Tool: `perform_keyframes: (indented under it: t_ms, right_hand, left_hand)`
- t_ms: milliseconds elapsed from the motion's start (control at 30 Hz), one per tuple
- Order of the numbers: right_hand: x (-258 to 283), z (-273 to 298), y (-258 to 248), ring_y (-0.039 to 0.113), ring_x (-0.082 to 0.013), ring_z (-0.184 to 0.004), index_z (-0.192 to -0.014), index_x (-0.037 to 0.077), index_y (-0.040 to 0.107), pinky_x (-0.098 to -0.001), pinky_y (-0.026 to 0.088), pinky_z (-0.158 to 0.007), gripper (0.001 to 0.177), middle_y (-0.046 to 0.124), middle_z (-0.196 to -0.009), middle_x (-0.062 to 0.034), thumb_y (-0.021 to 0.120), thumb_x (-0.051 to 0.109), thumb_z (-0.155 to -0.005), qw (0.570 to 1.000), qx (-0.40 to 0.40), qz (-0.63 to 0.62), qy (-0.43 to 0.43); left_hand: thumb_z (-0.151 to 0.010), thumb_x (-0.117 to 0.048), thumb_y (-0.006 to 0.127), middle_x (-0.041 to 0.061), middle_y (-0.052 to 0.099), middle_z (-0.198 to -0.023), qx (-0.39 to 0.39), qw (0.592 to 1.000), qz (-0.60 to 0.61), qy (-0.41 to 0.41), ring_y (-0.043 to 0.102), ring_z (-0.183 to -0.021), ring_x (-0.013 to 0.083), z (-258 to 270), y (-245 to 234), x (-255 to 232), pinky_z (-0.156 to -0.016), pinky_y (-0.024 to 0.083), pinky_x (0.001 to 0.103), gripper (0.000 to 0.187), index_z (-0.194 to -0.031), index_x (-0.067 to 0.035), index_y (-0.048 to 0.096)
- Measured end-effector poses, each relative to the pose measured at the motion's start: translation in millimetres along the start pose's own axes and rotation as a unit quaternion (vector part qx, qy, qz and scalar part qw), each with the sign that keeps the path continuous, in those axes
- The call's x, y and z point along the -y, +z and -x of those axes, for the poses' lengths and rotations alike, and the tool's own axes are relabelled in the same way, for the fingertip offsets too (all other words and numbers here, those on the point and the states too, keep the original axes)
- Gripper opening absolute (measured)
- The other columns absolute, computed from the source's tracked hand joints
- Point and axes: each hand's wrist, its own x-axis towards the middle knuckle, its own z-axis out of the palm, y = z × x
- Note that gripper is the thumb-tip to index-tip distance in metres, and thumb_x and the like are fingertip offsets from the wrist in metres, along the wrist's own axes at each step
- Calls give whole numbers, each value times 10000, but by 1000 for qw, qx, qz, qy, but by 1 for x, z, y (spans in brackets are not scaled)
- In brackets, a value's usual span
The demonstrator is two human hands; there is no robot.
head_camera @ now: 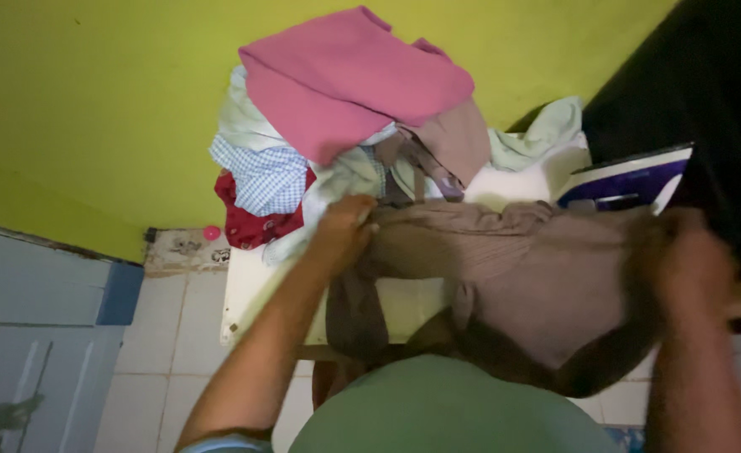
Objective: The person irons a brown long-sleeved shirt on a white table. They use a purple and white iron to smooth the fabric, repeatedly adjusting the shirt's position and sleeves to ensure even coverage.
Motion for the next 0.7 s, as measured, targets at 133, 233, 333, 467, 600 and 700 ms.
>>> perform_keyframes:
  t_ms: [133,233,333,467,600,700]
  right_hand:
    - [41,29,42,659,-424,-1070,-1173,-17,696,-471,529,-922,322,674,-1146,-240,765,85,-876,976,-56,-70,-196]
    - [74,49,91,683,-395,-1056,-1061,3,708,-441,534,-954,199,697,-1120,-210,719,25,-863,938,-14,-232,-258]
    - [99,58,125,668,-372,-1132,-1186,31,682,-429,522,-991,282,686,-1229,-204,703,85,-910,939,118,-231,-225]
    - [114,63,138,458,-440,-1371,-1454,70,500,-474,382,-1096,776,476,-1493,-264,821,299,-786,932,163,-130,-296]
    - [96,70,136,373,-392,-1453,-1547,70,327,-464,328,-1160,1039,356,-1599,-217,835,463,-730,943,151,-97,-280]
    - [74,74,137,405,-416,-1389,-1526,25,312,-479,334,-1136,1064,376,-1567,-228,833,438,-695,954,183,-108,-211]
  left_hand:
    - [-800,-252,810,202,681,-1028,-20,990,-131,-48,657,-969,424,30,52,18,-820,516,514,409,-1091,-57,598]
    - [-813,-296,790,206,665,-1030,37,979,-148,-138,659,-973,431,57,70,31,-804,524,533,412,-1072,-55,579]
    - [-837,-380,748,204,658,-1068,83,947,-174,-256,663,-1008,438,82,71,45,-832,535,542,436,-1074,-54,582]
    - [-942,-468,661,208,660,-1118,165,893,-210,-363,676,-1032,435,124,45,52,-857,555,531,460,-1108,-45,591]
    - [-856,-452,735,193,679,-1116,286,858,-210,-371,692,-1063,375,142,27,38,-880,576,477,463,-1066,-45,667]
    - [-899,-321,686,201,692,-1081,282,882,-202,-318,695,-1057,371,162,41,41,-897,567,465,298,-1013,-47,715]
